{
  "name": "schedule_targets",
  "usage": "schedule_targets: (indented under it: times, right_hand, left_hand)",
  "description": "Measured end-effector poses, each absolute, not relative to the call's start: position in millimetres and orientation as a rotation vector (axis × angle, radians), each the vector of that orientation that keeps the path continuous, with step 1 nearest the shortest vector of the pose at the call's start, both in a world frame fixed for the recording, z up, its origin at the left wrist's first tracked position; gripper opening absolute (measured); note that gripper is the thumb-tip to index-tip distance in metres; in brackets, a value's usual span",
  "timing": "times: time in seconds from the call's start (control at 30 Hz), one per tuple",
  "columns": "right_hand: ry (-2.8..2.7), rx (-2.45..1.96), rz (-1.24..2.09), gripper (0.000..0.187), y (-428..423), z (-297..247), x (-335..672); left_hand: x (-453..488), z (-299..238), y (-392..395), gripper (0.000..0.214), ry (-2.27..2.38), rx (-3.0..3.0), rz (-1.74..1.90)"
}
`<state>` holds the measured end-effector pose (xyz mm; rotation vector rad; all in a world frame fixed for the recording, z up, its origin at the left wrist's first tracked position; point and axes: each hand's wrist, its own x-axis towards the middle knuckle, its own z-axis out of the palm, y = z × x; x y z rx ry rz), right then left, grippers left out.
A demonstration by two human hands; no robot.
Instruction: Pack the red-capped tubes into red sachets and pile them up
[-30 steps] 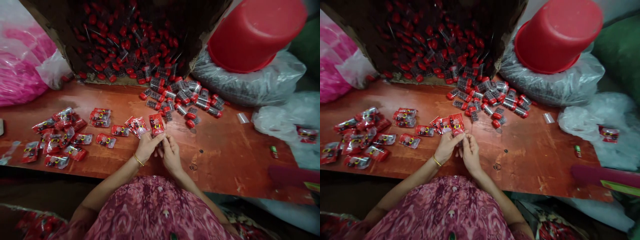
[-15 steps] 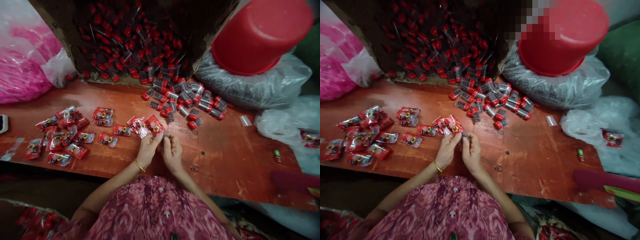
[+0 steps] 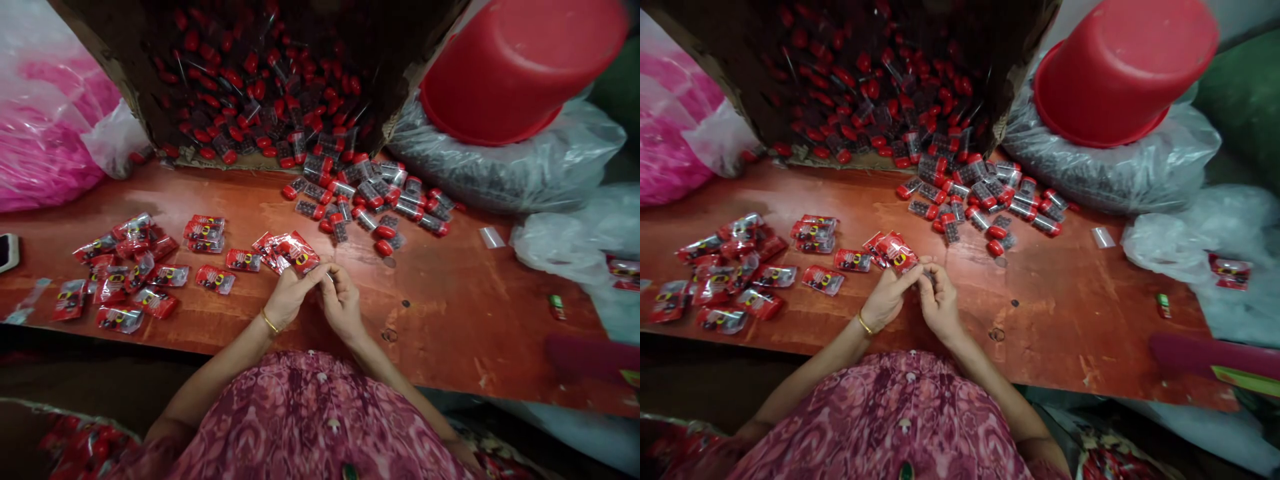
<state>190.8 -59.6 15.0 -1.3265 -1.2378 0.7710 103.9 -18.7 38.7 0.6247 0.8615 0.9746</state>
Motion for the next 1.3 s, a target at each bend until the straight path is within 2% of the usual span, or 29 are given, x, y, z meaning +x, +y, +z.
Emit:
schedule_targets:
  times: [0.13, 0.27, 0.4, 0.57, 0.93, 1.3]
  right_hand:
    - [-1.427, -1.411, 0.584, 0.015, -61, 13, 192]
    - [-1.452, -1.43, 0.457, 0.018, -64, 11, 189]
    - [-1.305, -1.37, 0.711, 0.013, -61, 11, 190]
    - [-1.223, -1.329, 0.99, 0.016, -56, 10, 198]
    - [-1.277, -1.397, 0.896, 0.014, -70, 2, 199]
    - [-1.169, -1.378, 0.975, 0.017, -72, 0, 203]
  left_hand:
    - [106, 40, -18, 0.029, 0.9, 0.517, 1.055]
    - [105, 37, -16, 0.023, 0.88, 0.569, 0.95]
    - [103, 30, -20, 0.021, 0.934, 0.689, 0.943]
    - [106, 34, -17, 0.034, 0.938, 0.549, 1.125]
    - [106, 45, 8, 0.027, 1.108, 0.355, 1.19]
    - [97, 51, 11, 0.022, 1.084, 0.185, 1.01]
